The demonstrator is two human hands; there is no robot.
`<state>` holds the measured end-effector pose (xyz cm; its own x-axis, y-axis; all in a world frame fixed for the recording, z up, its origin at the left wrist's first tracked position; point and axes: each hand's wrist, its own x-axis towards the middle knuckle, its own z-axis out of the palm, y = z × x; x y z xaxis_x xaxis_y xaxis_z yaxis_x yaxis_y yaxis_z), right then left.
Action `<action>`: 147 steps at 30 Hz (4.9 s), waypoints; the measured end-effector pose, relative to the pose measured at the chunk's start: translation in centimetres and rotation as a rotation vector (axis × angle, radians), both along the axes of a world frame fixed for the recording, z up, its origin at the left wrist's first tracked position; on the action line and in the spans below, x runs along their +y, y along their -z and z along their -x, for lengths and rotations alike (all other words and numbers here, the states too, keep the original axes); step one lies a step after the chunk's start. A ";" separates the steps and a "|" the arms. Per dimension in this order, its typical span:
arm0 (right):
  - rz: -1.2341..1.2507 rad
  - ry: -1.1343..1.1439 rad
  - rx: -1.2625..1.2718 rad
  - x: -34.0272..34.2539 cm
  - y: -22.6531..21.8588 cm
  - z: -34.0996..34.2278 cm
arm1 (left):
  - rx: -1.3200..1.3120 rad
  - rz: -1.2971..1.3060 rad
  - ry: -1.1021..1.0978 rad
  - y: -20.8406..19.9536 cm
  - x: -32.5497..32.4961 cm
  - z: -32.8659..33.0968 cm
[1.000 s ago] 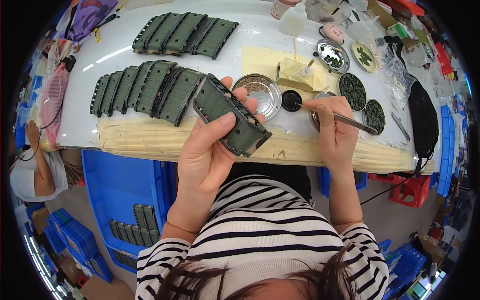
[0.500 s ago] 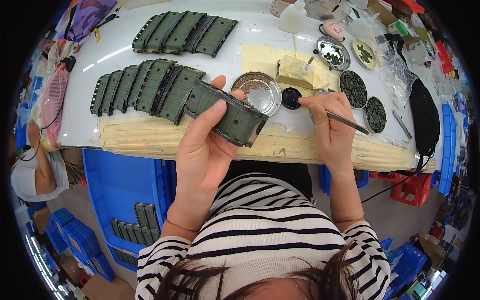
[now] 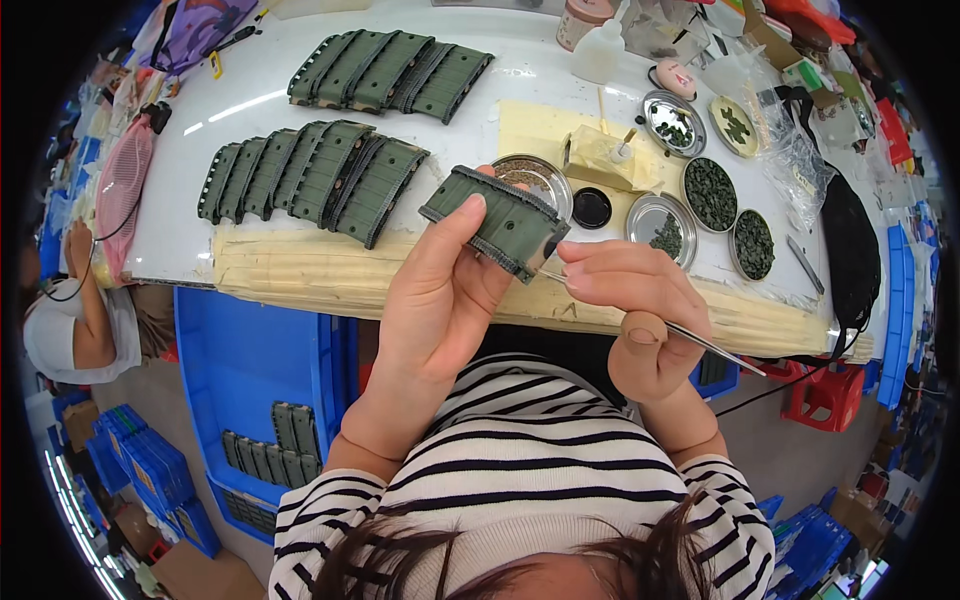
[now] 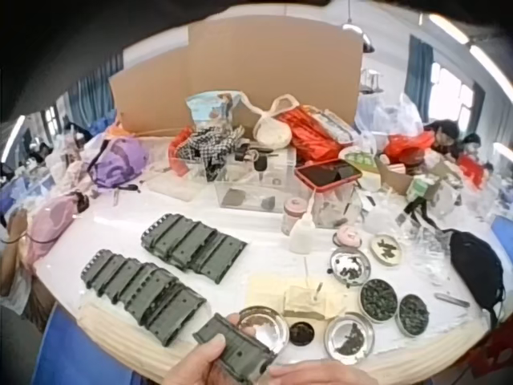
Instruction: Applying adhesive to small green plastic toy tank parts using a precision applicator tool at a factory workbench.
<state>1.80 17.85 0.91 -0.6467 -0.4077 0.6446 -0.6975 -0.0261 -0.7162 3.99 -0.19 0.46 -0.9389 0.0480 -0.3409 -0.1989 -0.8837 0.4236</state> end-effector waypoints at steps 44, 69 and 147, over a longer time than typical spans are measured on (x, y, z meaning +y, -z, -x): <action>-0.108 0.075 0.195 -0.7 0.4 -0.2 | 0.035 -0.011 -0.009 -0.1 0.2 -0.1; -0.170 0.127 0.303 -0.7 -0.3 -1.1 | 0.121 -0.092 0.066 -0.2 0.0 -0.3; -0.451 0.686 -0.011 11.0 -2.5 3.8 | 0.365 0.270 0.535 1.3 0.9 -2.5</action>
<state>-1.98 28.82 3.39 -0.8520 -0.1380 0.5051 -0.4464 0.6955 -0.5630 6.53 0.74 -0.82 -0.8669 0.4931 -0.0733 -0.3801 -0.5588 0.7371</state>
